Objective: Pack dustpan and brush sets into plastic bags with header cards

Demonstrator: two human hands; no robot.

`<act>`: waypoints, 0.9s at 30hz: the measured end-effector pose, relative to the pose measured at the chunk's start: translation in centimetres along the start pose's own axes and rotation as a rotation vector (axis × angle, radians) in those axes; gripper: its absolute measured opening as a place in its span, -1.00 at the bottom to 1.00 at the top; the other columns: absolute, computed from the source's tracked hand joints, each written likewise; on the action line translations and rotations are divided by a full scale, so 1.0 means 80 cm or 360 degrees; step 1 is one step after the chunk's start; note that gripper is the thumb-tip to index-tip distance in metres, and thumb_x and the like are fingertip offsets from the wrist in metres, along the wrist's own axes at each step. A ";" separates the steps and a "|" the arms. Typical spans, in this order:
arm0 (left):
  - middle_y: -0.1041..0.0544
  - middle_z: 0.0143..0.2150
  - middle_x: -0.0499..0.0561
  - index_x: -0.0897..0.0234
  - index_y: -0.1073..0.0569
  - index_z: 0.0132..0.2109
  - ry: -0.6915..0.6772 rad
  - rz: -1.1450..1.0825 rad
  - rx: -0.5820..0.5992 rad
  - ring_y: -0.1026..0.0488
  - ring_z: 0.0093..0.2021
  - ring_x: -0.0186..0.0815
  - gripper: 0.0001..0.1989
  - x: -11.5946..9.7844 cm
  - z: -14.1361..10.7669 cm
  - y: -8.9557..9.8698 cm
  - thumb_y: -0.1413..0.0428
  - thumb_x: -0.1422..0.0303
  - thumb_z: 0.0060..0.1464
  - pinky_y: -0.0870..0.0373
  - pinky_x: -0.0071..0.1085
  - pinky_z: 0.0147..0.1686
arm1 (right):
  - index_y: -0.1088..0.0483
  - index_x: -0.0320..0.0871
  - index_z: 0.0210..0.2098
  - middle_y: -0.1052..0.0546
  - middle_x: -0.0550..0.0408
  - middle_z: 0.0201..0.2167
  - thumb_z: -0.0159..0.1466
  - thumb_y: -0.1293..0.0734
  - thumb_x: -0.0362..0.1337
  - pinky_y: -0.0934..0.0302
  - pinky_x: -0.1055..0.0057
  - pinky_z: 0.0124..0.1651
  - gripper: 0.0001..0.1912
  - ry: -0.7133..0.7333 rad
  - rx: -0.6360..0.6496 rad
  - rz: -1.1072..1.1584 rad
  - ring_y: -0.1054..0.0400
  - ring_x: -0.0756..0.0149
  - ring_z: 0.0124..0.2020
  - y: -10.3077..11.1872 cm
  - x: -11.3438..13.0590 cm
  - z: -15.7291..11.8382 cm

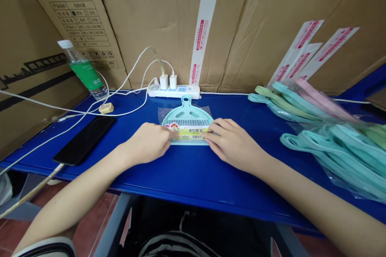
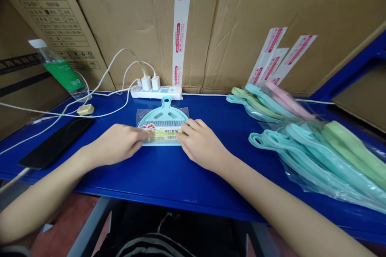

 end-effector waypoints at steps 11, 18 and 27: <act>-0.65 -0.17 0.02 0.08 -0.59 -0.05 0.0278 -0.0024 0.0097 -0.58 -0.13 -0.08 -0.60 0.045 -0.007 0.004 0.09 0.45 0.15 -0.45 -0.23 -0.17 | -0.52 -0.19 -0.36 -0.50 -0.03 -0.37 0.28 -0.25 -0.42 -0.08 0.33 -0.27 -0.79 -0.0051 0.0012 -0.0070 -0.30 0.17 -0.27 0.002 -0.008 -0.002; -0.65 -0.17 -0.01 0.06 -0.58 -0.02 0.0266 -0.0051 0.0111 -0.58 -0.12 -0.11 -0.58 0.045 -0.007 0.005 0.08 0.46 0.14 -0.45 -0.22 -0.13 | -0.51 -0.19 -0.45 -0.49 -0.01 -0.41 0.29 -0.23 -0.41 -0.01 0.34 -0.35 -0.74 -0.0094 -0.0011 -0.0161 -0.25 0.22 -0.36 0.007 -0.017 -0.003; -0.65 -0.14 -0.06 0.05 -0.60 -0.08 0.0234 -0.0095 0.0053 -0.57 -0.13 -0.12 -0.59 0.050 -0.006 0.003 0.08 0.47 0.11 -0.45 -0.24 -0.15 | -0.54 -0.16 -0.42 -0.49 0.04 -0.47 0.33 -0.20 -0.36 -0.03 0.35 -0.34 -0.70 -0.0222 0.0055 -0.0186 -0.28 0.26 -0.40 0.003 -0.031 -0.008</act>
Point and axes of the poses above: each hand's wrist, its own z-axis towards the middle knuckle, its own y-axis out of the back of the hand, x = y × z, the point moved 9 cm from there along z, towards the middle knuckle
